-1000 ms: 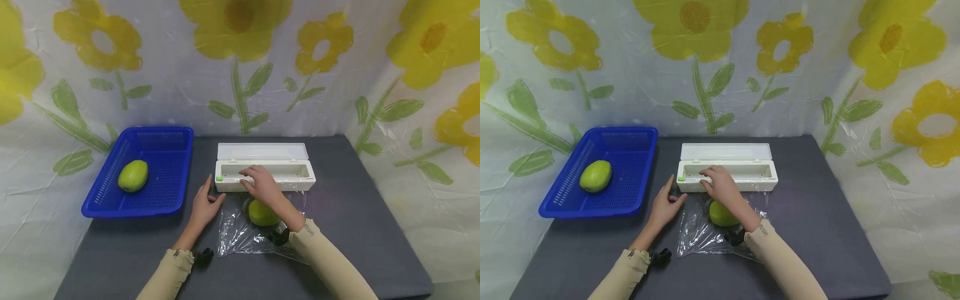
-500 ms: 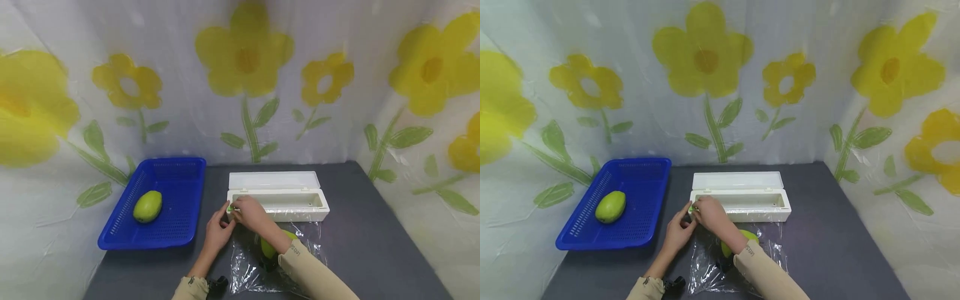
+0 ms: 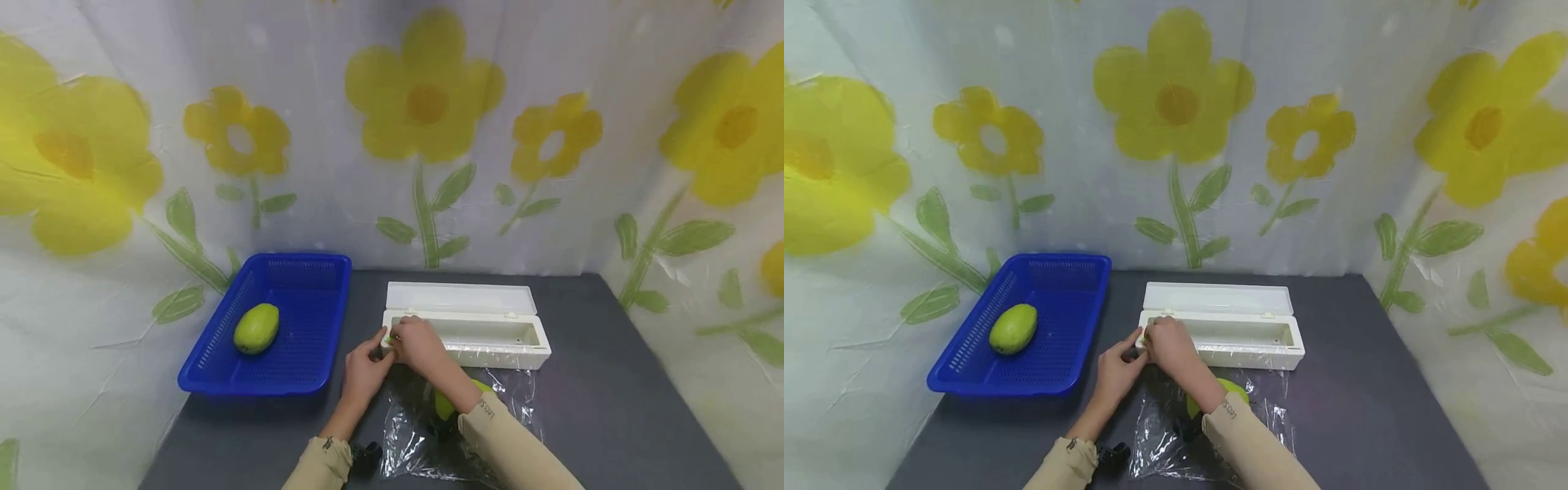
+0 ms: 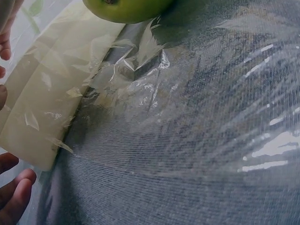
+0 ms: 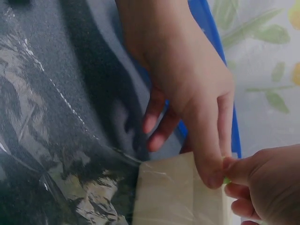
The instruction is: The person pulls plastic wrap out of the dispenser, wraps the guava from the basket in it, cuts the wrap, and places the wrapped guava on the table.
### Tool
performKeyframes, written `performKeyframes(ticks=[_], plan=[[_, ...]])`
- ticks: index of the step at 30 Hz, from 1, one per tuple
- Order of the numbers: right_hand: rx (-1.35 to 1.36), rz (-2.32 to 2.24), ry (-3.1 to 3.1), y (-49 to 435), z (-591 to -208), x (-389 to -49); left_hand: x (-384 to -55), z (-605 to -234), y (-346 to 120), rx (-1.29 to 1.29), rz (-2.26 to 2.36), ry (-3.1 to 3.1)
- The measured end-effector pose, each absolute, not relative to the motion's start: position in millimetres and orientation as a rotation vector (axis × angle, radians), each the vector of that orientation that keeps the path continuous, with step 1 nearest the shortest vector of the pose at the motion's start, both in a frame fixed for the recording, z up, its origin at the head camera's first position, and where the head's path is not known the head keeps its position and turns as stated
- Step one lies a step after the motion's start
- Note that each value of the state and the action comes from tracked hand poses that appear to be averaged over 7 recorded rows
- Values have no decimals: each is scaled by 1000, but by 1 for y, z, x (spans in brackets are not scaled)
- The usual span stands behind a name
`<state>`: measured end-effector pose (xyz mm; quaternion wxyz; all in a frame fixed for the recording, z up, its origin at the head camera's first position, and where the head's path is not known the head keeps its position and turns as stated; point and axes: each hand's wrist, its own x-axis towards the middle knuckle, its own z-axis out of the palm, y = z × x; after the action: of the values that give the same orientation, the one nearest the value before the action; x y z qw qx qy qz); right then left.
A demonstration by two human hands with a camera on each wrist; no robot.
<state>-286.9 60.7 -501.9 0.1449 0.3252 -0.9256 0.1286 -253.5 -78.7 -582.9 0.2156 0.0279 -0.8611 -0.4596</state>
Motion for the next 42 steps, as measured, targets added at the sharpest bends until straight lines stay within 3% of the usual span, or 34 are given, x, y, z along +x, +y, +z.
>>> performKeyframes(ticks=[7, 18, 26, 37, 42], plan=[[1028, 263, -2622, 48, -465, -319, -283, -553, -98, 105, -1220, -2311], [977, 297, -2705, 70, -454, -330, -298, -540, -97, 75, -1179, -2323], [962, 368, -2721, 81, -465, -324, -288, -540, -99, 68, -1213, -2364], [946, 401, -2770, 118, -501, -283, -247, -573, -72, 184, -1261, -2476], [957, 401, -2731, 131, -506, -284, -246, -571, -71, 211, -1249, -2499]])
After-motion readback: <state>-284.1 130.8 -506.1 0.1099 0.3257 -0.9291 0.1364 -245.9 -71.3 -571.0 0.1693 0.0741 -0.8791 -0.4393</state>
